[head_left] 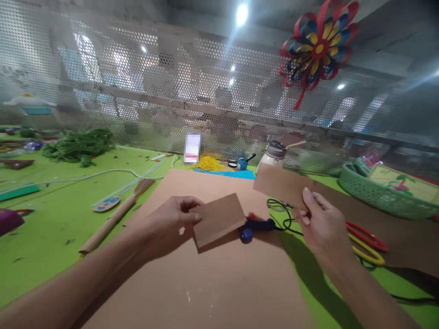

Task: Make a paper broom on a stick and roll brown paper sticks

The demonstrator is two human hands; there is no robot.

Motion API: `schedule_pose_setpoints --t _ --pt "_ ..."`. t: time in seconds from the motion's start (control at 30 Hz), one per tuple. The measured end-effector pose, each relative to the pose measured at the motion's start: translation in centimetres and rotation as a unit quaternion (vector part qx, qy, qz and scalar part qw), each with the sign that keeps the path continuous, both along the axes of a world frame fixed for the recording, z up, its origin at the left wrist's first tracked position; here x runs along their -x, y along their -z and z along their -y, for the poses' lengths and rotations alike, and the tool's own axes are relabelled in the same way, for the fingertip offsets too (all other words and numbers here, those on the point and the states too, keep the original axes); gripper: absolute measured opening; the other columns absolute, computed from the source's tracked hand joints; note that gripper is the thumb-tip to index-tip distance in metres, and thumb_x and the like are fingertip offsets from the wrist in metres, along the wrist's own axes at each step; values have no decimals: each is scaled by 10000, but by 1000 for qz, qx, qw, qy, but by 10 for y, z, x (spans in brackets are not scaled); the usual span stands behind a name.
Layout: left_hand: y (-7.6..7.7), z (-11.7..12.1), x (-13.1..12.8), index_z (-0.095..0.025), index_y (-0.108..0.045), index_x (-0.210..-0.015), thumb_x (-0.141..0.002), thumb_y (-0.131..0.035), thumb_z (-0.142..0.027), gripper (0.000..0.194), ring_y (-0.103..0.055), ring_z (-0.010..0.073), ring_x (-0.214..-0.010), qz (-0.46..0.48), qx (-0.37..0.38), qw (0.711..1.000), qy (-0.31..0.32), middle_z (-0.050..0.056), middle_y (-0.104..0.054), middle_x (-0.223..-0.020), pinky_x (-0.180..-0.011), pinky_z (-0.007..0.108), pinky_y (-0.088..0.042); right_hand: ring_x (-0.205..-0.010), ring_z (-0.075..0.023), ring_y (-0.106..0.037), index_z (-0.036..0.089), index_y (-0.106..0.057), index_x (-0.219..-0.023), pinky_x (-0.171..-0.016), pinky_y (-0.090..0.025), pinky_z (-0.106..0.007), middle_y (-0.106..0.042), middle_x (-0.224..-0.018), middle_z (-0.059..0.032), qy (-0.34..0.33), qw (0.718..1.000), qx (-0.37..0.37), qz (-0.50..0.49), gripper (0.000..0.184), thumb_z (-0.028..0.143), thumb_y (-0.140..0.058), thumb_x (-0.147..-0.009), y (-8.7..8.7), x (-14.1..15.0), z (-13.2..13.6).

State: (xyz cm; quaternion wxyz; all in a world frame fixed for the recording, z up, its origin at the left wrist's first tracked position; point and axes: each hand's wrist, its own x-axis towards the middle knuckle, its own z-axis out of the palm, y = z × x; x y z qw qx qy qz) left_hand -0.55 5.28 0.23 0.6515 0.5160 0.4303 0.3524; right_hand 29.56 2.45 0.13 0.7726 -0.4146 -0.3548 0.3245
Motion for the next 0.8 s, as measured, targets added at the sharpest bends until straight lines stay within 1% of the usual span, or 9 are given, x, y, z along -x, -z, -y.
schedule_pose_setpoints --t 0.13,0.27,0.43,0.53,0.57,0.63,0.67,0.73,0.8 --pt "-2 -5 8 -173 -670 -906 -679 -758 -231 250 -564 123 -715 -34 -37 999 10 -21 -672 -795 -621 211 -425 -468 -33 -446 183 -476 -636 -433 -366 -135 -486 -562 86 -29 1000 8 -3 436 348 -879 -602 2 -1 -3" --pt "-5 -8 12 -174 -681 -950 -710 -747 -251 261 -565 120 -695 -74 -59 994 57 -15 -677 -780 -624 217 -415 -530 -57 -507 167 -542 -652 -470 -404 -141 -588 -614 31 -84 995 41 27 419 361 -899 -550 6 5 -3" --pt "-7 -3 9 -164 -700 -928 -713 -744 -244 233 -559 116 -659 -84 -68 983 145 -10 -672 -758 -608 221 -405 -512 -69 -500 162 -581 -654 -468 -395 -170 -598 -595 17 -126 987 63 73 349 355 -869 -616 10 11 0" --pt "0 7 3 -155 -703 -895 -701 -748 -211 207 -546 108 -623 -48 -31 980 190 -11 -657 -710 -582 218 -388 -516 -66 -493 163 -611 -705 -470 -383 -174 -596 -610 29 -125 985 63 101 302 348 -844 -655 11 6 -3" --pt "3 11 0 -153 -697 -884 -690 -753 -198 206 -559 117 -638 -25 -4 981 193 -2 -663 -721 -588 222 -393 -509 -62 -485 163 -619 -726 -467 -375 -174 -596 -611 33 -118 985 62 108 297 352 -838 -658 10 2 -5" --pt "10 19 -5 -164 -674 -889 -701 -742 -201 203 -596 148 -698 49 47 984 167 12 -669 -759 -632 250 -419 -486 -56 -468 160 -614 -728 -455 -358 -171 -590 -592 42 -104 985 63 124 306 365 -828 -653 9 -4 -10" --pt "13 22 -7 -158 -666 -884 -700 -743 -197 204 -604 159 -715 63 58 983 163 25 -672 -777 -643 261 -422 -470 -53 -459 156 -606 -713 -443 -343 -168 -585 -574 45 -98 984 67 132 312 368 -826 -645 9 -7 -13" --pt "16 26 -11 -143 -651 -873 -697 -742 -197 205 -602 167 -714 64 62 984 156 42 -665 -781 -640 270 -415 -434 -49 -438 148 -592 -682 -412 -307 -161 -578 -535 47 -91 981 81 150 313 342 -828 -617 6 -11 -20" --pt "18 27 -13 -133 -640 -860 -683 -746 -209 220 -588 164 -696 48 51 986 151 40 -650 -764 -624 267 -401 -397 -46 -417 137 -611 -709 -383 -269 -153 -576 -503 52 -91 977 97 164 292 281 -831 -582 3 -13 -28"
